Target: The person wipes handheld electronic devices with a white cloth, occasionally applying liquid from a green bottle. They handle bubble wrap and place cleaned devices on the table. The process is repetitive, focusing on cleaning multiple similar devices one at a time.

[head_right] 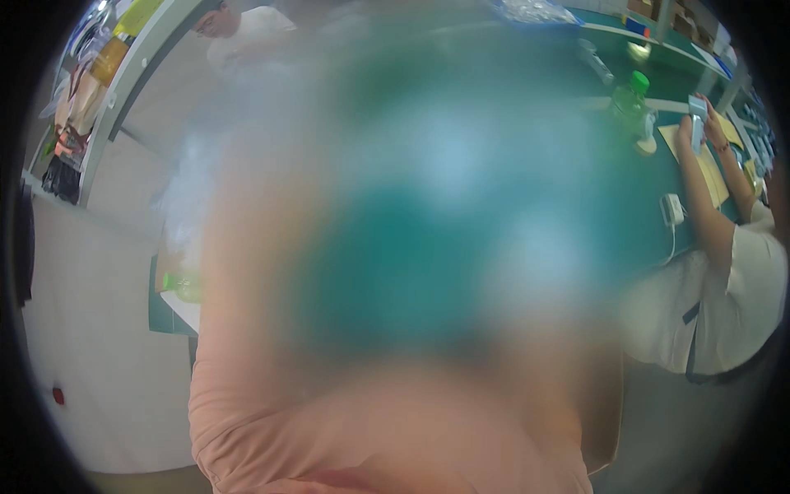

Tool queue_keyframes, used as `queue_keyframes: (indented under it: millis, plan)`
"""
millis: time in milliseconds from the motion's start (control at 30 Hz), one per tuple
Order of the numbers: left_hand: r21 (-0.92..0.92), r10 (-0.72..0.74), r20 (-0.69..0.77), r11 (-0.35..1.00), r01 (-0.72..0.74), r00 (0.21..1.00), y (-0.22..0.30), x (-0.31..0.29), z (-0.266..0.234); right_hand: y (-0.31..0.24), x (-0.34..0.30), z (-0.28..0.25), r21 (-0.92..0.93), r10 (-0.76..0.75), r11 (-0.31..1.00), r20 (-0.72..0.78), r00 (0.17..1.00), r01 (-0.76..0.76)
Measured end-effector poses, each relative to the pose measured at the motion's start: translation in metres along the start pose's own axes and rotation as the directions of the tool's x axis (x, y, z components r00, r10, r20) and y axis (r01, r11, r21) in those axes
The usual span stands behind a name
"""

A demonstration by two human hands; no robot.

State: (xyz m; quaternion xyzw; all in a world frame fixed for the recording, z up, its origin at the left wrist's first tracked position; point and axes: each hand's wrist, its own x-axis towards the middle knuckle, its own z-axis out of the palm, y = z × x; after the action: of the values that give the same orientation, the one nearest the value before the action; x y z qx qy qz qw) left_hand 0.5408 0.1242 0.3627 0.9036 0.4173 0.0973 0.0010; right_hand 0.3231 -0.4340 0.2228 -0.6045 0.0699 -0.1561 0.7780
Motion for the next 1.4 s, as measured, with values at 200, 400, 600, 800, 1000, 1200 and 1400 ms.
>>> queue_keyframes:
  millis: [200,400,600,800,1000,1200,1400]
  plan:
    - [0.089,0.41,-0.026,0.909,-0.406,0.912,0.078,-0.1,-0.025,-0.011,0.001,0.006,0.036,0.069,0.997,-0.035,0.997,-0.068]
    - [-0.347,0.77,-0.409,0.365,-0.864,0.49,0.129,-0.253,-0.014,-0.024,0.022,0.012,-0.069,-0.026,0.997,0.046,0.999,0.029]
    - [-0.519,0.729,-0.569,0.04,-0.854,0.38,0.06,-0.354,-0.021,-0.019,0.036,0.01,-0.468,-0.071,0.859,0.293,0.953,0.208]
    - [-0.731,0.386,-0.51,0.276,-0.624,0.768,-0.066,-0.351,-0.003,-0.02,0.026,0.015,-0.467,-0.088,0.856,0.288,0.953,0.22]
    - [-0.866,0.354,-0.254,0.331,-0.375,0.9,-0.097,-0.362,0.019,-0.008,0.025,0.006,-0.135,0.065,0.989,0.058,0.996,-0.057]
    - [-0.855,0.683,-0.332,0.073,-0.513,0.651,-0.019,-0.38,0.006,-0.004,0.035,0.007,0.017,0.114,0.993,0.023,0.993,-0.114]
    - [-0.88,0.696,-0.403,-0.117,-0.46,0.594,0.004,-0.396,-0.003,0.001,0.036,-0.006,-0.016,0.096,0.995,0.013,0.995,-0.096]
